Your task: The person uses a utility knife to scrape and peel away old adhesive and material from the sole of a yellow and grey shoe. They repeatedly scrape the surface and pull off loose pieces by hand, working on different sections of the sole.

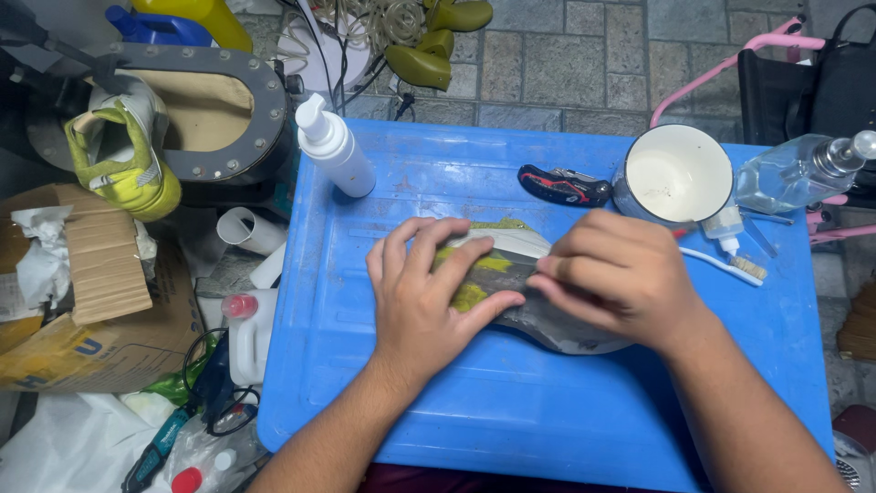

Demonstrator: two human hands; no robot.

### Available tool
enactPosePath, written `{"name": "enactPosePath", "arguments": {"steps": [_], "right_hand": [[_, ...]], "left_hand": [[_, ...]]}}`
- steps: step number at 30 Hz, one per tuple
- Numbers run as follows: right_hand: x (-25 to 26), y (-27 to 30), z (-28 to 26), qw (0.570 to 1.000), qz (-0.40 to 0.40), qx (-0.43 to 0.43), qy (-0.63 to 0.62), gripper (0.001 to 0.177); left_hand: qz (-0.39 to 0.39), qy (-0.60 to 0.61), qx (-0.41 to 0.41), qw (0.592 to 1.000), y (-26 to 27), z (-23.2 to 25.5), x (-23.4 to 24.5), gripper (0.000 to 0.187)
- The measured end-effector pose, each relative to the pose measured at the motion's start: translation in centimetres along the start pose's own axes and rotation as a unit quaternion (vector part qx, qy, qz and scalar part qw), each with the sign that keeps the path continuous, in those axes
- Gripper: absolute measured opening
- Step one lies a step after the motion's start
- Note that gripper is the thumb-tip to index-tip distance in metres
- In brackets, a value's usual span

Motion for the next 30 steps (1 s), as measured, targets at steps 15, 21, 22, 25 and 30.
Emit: {"name": "enactPosePath", "arguments": {"steps": [15, 21, 22, 25, 30], "right_hand": [[4.8, 16.3, 2.7, 0.9, 0.024, -0.405, 0.159, 0.017], [4.2, 18.7, 3.2, 0.891, -0.015, -0.418, 0.178, 0.017], [4.2, 18.5, 3.1, 0.889, -0.026, -0.42, 0.181, 0.018], [4.3, 16.4, 2.5, 0.893, -0.067, -0.372, 0.246, 0.016], [3.4, 10.8, 0.1, 0.943, 0.032, -0.286, 0.17, 0.02]], "left_hand": [[-0.015, 0.064, -0.035, 0.997, 0.5, 3.0, 0.8, 0.018], [-0.038, -0.001, -0.099, 0.994, 0.6, 4.2, 1.2, 0.025], [-0.045, -0.015, -0.118, 0.992, 0.7, 4.3, 1.2, 0.028], [-0.06, -0.068, -0.164, 0.982, 0.5, 4.3, 1.0, 0.027], [-0.059, -0.144, -0.209, 0.965, 0.1, 4.2, -0.1, 0.032]]}}
Point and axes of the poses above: each hand's wrist, its own y-axis away from the middle knuckle, its own x-axis out of the back of the hand, z = x × y, the point moved 3 cm from there along -y, towards the middle knuckle, and after that the axes turned 2 degrees about z, right-handed, at the moved point
